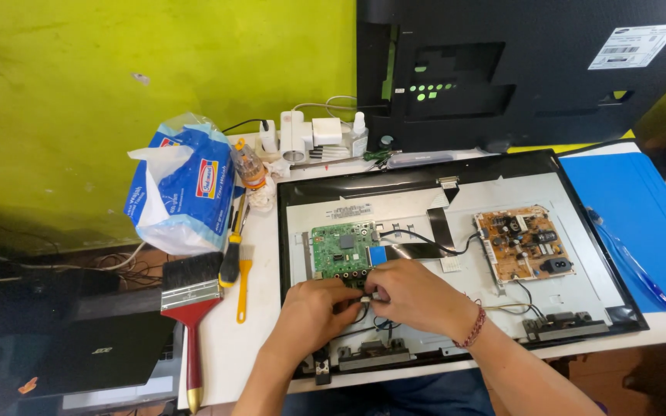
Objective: Repairing the internal components of a television by connecting ribbon cables and securing circuit boards
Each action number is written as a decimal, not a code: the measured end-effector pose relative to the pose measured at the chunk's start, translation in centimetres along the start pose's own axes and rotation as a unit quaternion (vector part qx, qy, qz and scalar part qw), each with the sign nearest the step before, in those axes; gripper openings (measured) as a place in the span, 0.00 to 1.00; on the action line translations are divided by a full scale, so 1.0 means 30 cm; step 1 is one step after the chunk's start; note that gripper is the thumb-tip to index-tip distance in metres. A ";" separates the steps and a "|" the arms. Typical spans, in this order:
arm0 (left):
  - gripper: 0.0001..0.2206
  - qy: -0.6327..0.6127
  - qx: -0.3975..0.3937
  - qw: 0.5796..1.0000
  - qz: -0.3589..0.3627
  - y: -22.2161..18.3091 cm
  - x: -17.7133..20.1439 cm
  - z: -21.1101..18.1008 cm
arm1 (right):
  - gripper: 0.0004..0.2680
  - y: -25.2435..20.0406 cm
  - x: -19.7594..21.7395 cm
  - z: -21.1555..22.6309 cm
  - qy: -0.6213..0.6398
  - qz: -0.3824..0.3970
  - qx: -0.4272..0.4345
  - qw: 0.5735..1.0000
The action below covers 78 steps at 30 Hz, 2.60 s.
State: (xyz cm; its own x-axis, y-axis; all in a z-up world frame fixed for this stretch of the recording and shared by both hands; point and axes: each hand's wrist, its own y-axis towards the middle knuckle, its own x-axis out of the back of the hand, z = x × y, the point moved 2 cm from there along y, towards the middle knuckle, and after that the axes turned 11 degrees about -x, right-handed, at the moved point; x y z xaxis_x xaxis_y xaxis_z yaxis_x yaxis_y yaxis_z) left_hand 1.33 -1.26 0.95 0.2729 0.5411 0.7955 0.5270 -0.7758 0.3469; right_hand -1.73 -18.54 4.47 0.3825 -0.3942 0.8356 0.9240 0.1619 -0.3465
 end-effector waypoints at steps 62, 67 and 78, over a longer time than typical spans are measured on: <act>0.07 -0.061 0.023 0.996 -0.069 -0.002 0.033 -0.028 | 0.07 -0.007 -0.007 -0.020 0.076 -0.037 0.009 0.996; 0.05 -0.128 0.034 0.974 -0.184 -0.028 0.092 -0.008 | 0.07 -0.003 -0.029 -0.040 0.068 -0.049 0.036 0.996; 0.13 -0.085 0.227 0.907 -0.343 -0.126 0.059 0.129 | 0.07 0.006 -0.046 -0.047 0.097 -0.088 0.029 0.991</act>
State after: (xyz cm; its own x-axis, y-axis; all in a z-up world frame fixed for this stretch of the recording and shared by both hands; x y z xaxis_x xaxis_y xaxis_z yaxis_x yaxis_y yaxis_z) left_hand 2.93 3.87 -0.88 -0.1456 0.9183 0.3681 0.8869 -0.0437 0.4600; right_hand -2.09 -19.25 2.64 0.2128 -0.5866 0.7814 0.9771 0.1242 -0.1728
